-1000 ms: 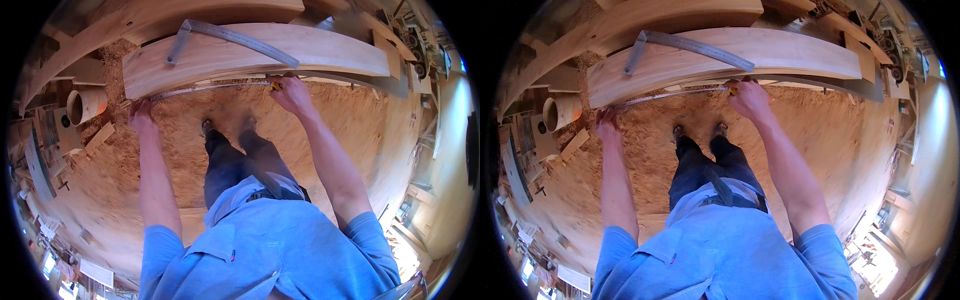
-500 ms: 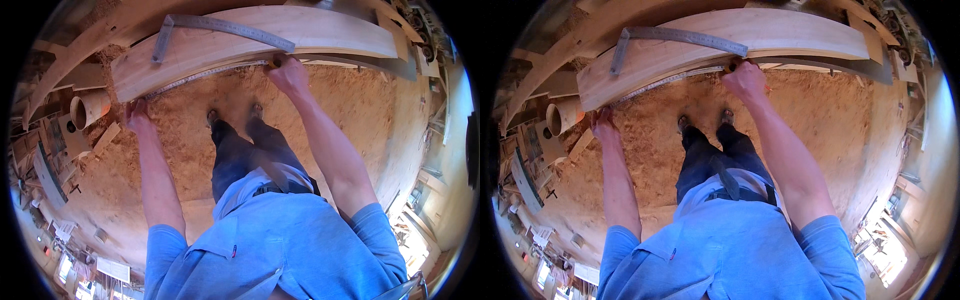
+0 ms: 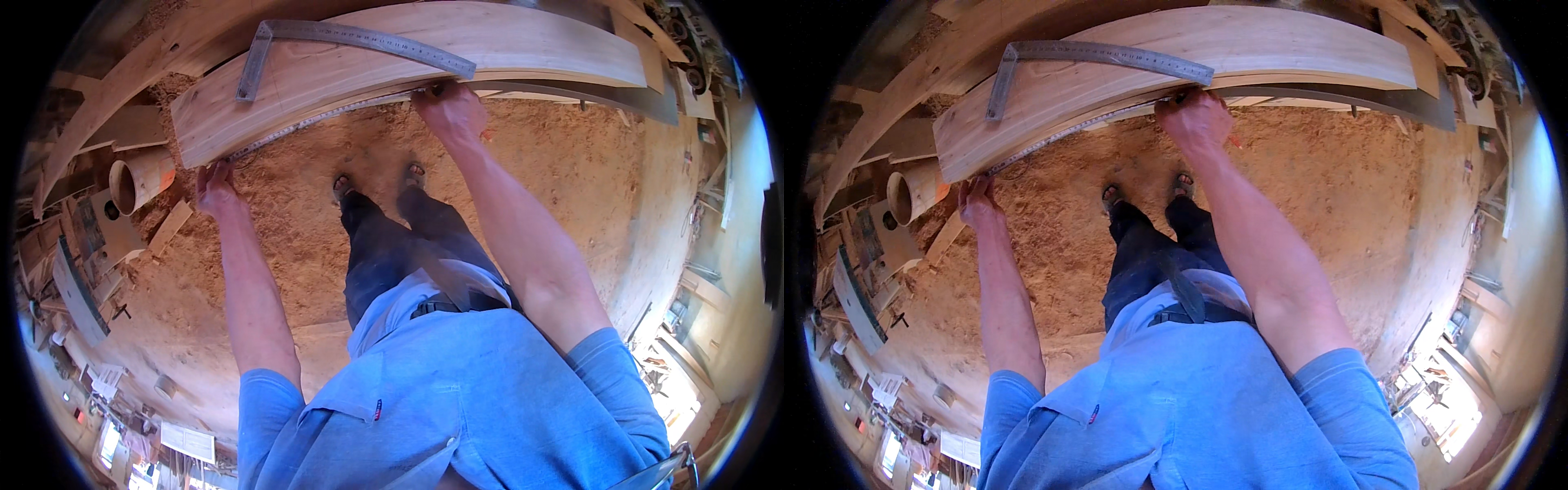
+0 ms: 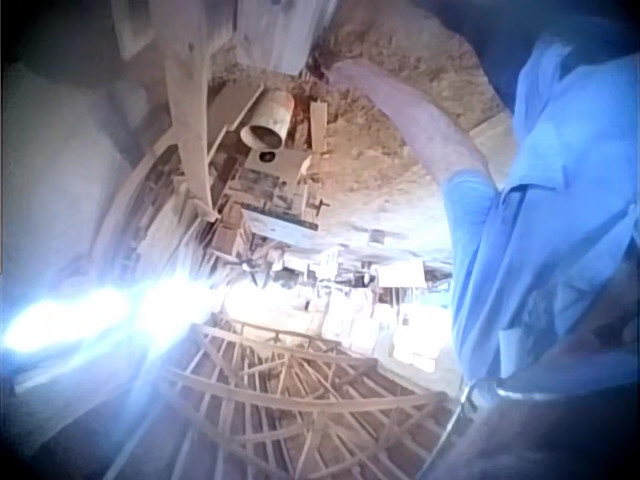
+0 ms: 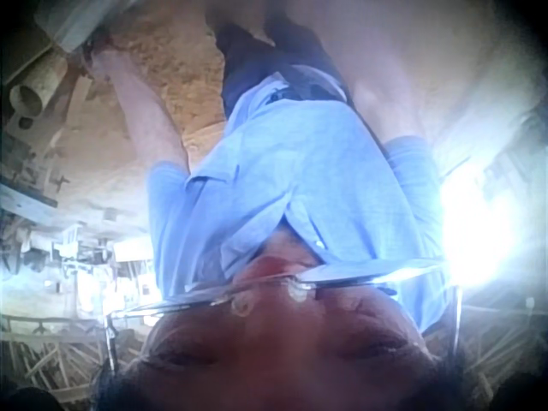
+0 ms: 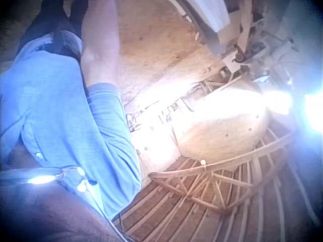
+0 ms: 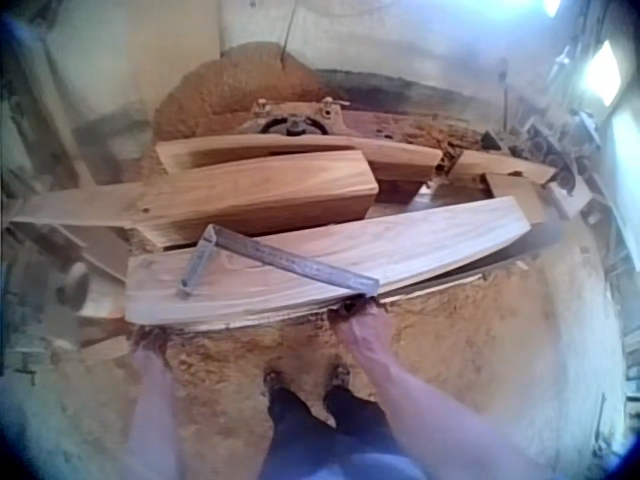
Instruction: The person measures and marks a wooden plank using a try square and a pencil. They then use a tape measure to verify dimensions and mark additional points on the wood. Finally, the person picks up a different piece of wood and places it on a workbench.
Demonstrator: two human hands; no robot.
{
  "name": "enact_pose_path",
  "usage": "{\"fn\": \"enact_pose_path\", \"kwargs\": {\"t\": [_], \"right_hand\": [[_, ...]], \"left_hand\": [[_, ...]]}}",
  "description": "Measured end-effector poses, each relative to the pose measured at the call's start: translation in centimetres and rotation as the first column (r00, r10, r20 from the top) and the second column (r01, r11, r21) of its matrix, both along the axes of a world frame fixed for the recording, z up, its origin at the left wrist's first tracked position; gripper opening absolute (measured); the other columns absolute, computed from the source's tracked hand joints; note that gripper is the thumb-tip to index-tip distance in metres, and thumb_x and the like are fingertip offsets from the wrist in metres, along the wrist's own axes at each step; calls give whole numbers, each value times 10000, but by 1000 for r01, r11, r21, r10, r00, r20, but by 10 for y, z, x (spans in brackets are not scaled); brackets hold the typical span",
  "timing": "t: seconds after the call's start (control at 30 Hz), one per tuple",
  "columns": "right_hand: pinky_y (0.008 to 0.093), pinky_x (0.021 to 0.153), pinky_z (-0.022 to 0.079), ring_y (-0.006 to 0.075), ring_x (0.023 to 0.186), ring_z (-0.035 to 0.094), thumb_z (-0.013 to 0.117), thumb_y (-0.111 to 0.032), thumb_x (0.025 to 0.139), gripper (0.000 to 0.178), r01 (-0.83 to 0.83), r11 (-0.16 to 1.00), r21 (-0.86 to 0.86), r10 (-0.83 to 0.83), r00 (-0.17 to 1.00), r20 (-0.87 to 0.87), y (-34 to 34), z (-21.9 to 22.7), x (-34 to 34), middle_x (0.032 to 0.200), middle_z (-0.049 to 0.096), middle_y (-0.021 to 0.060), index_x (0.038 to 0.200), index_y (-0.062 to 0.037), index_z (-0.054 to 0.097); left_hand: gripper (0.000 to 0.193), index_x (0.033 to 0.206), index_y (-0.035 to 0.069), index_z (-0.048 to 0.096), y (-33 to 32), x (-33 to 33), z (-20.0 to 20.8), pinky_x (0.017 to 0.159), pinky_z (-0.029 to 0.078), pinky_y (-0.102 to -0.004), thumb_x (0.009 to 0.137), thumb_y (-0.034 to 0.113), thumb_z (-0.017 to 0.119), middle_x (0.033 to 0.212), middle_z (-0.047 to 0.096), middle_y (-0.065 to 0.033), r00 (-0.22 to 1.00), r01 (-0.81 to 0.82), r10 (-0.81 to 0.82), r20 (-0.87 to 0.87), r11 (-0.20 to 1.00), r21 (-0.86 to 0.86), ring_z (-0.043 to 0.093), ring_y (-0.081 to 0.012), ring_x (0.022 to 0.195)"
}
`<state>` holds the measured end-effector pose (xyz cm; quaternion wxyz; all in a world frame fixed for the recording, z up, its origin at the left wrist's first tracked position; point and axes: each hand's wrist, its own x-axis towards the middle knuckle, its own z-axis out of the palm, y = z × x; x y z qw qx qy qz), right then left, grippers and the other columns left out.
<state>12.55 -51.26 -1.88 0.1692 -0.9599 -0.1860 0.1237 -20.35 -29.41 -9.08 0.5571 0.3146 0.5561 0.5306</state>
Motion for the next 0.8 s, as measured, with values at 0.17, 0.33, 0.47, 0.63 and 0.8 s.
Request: {"fn": "enact_pose_path", "kwargs": {"t": [0.17, 0.33, 0.47, 0.63, 0.8], "right_hand": [[433, 857, 553, 359, 976, 692, 664, -447, 762, 428, 10, 999, -48, -13, 998, -61, 3, 4, 0, 999, 728, 179, 975, -87, 750], [421, 867, 554, 360, 989, 690, 641, -444, 777, 436, 45, 993, -109, -53, 996, -67, 5, 10, 1, 1031, 724, 179, 1012, -90, 742], [408, 884, 550, 345, 1010, 686, 637, -439, 782, 450, 9, 995, -101, -15, 998, -57, 3, 13, 2, 1052, 721, 173, 1051, -91, 731], [400, 904, 541, 321, 1053, 674, 652, -439, 769, 462, -2, 998, -69, -5, 995, -95, -1, 29, -2, 1085, 719, 149, 1070, -97, 727], [410, 898, 544, 308, 1050, 674, 645, -413, 774, 430, -49, 995, -84, 38, 991, -128, -9, 17, 0, 1111, 709, 136, 1110, -154, 720]], "left_hand": [[525, 1313, -117, 469, 2, -6, -4, 762, 622, -361, 811, -173, 613, 1120, 634, -237, 1000, 22, -22, -6, 1000, -11, 679, -289, 931], [500, 1291, -106, 495, 2, -3, -3, 774, 615, -366, 811, -144, 627, 1086, 635, -197, 999, 31, -32, -26, 999, -16, 668, -279, 946], [444, 1240, -99, 524, 6, -9, -11, 786, 610, -369, 809, -143, 623, 1063, 630, -167, 997, 59, -58, -49, 998, 8, 658, -269, 958], [444, 1229, -98, 528, 10, -7, -15, 820, 605, -403, 795, -181, 582, 1112, 628, -194, 998, 60, -59, -22, 998, 9, 658, -307, 984], [470, 1248, -105, 536, 11, -3, -12, 857, 590, -443, 786, -196, 536, 1132, 632, -212, 996, 54, -54, 72, 999, 2, 653, -336, 1004]]}}
